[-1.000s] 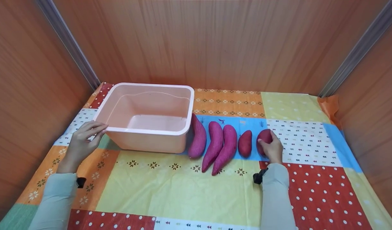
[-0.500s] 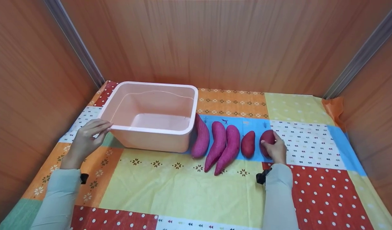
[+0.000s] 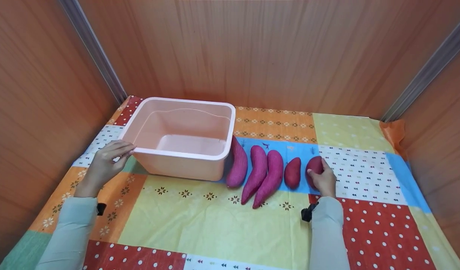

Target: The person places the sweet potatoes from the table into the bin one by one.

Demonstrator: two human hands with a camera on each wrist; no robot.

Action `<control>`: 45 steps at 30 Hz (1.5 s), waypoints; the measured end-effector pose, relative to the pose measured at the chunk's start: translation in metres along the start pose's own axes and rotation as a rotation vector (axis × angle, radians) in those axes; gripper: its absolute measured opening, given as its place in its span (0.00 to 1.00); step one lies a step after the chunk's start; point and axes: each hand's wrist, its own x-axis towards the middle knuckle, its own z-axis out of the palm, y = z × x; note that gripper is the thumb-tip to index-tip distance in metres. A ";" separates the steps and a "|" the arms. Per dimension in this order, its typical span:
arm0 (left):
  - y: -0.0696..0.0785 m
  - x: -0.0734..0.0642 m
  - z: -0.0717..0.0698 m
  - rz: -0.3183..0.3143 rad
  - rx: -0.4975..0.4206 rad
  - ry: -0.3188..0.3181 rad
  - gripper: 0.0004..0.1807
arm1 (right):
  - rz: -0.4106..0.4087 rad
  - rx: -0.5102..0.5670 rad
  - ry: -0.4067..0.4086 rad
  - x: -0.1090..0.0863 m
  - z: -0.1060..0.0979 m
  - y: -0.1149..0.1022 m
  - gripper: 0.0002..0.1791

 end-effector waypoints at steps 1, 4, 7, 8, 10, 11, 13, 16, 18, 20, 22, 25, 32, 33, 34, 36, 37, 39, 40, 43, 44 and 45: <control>0.000 0.000 0.000 -0.004 0.002 -0.002 0.17 | -0.003 -0.005 -0.001 0.000 0.001 0.000 0.44; 0.000 0.000 -0.001 -0.020 0.004 -0.006 0.17 | -0.020 -0.018 -0.002 0.000 0.001 -0.002 0.44; 0.001 0.000 -0.001 -0.030 0.005 -0.006 0.17 | -0.034 -0.025 -0.001 0.000 0.000 -0.002 0.43; 0.002 -0.001 -0.001 -0.033 0.005 -0.005 0.16 | -0.036 -0.025 0.001 0.000 0.000 -0.002 0.43; 0.002 -0.001 0.000 -0.035 0.005 -0.001 0.16 | -0.036 -0.022 0.002 0.000 0.001 -0.002 0.44; 0.002 -0.001 0.000 -0.035 0.005 0.002 0.16 | -0.037 -0.022 0.005 0.000 0.001 -0.002 0.44; 0.002 -0.001 0.001 -0.033 0.006 0.008 0.16 | -0.037 -0.020 0.008 -0.001 0.002 -0.001 0.44; 0.002 -0.002 0.003 -0.018 0.005 0.011 0.15 | -0.025 -0.012 0.022 -0.003 0.003 0.003 0.44; 0.002 -0.003 0.004 -0.008 0.000 0.012 0.14 | -0.010 0.003 0.025 -0.006 0.002 0.005 0.44; 0.001 -0.003 0.004 -0.006 -0.003 0.012 0.14 | 0.003 0.015 0.023 -0.007 0.001 0.005 0.44; 0.002 -0.003 0.004 -0.014 -0.007 0.011 0.14 | 0.011 0.029 0.013 -0.009 0.000 0.004 0.45; 0.001 -0.003 0.003 -0.021 -0.007 0.011 0.14 | 0.013 0.031 -0.003 -0.010 -0.003 -0.003 0.46; -0.001 -0.003 0.003 -0.010 -0.010 0.017 0.14 | -0.040 -0.051 -0.031 -0.012 -0.009 -0.027 0.47; -0.001 -0.003 0.003 -0.008 -0.014 0.017 0.14 | -0.054 -0.066 -0.038 -0.013 -0.009 -0.030 0.47; -0.001 -0.003 0.003 -0.005 -0.015 0.017 0.13 | -0.068 -0.078 -0.043 -0.014 -0.009 -0.033 0.47; -0.001 -0.003 0.003 -0.001 -0.013 0.017 0.13 | -0.100 -0.098 -0.058 -0.015 -0.009 -0.039 0.47; -0.001 -0.003 0.003 0.000 -0.013 0.019 0.14 | -0.112 -0.103 -0.066 -0.016 -0.009 -0.041 0.47; -0.001 -0.003 0.003 0.001 -0.008 0.019 0.14 | -0.129 -0.103 -0.084 -0.017 -0.008 -0.046 0.47; -0.002 -0.003 0.003 0.003 -0.003 0.020 0.15 | -0.137 -0.104 -0.093 -0.017 -0.008 -0.049 0.47; -0.003 -0.003 0.003 0.007 0.008 0.024 0.15 | -0.155 -0.097 -0.117 -0.018 -0.007 -0.057 0.47; -0.003 -0.003 0.003 0.011 0.010 0.025 0.15 | -0.161 -0.090 -0.123 -0.018 -0.006 -0.060 0.47; -0.003 -0.002 0.003 0.016 0.010 0.027 0.15 | -0.168 -0.085 -0.128 -0.018 -0.006 -0.063 0.47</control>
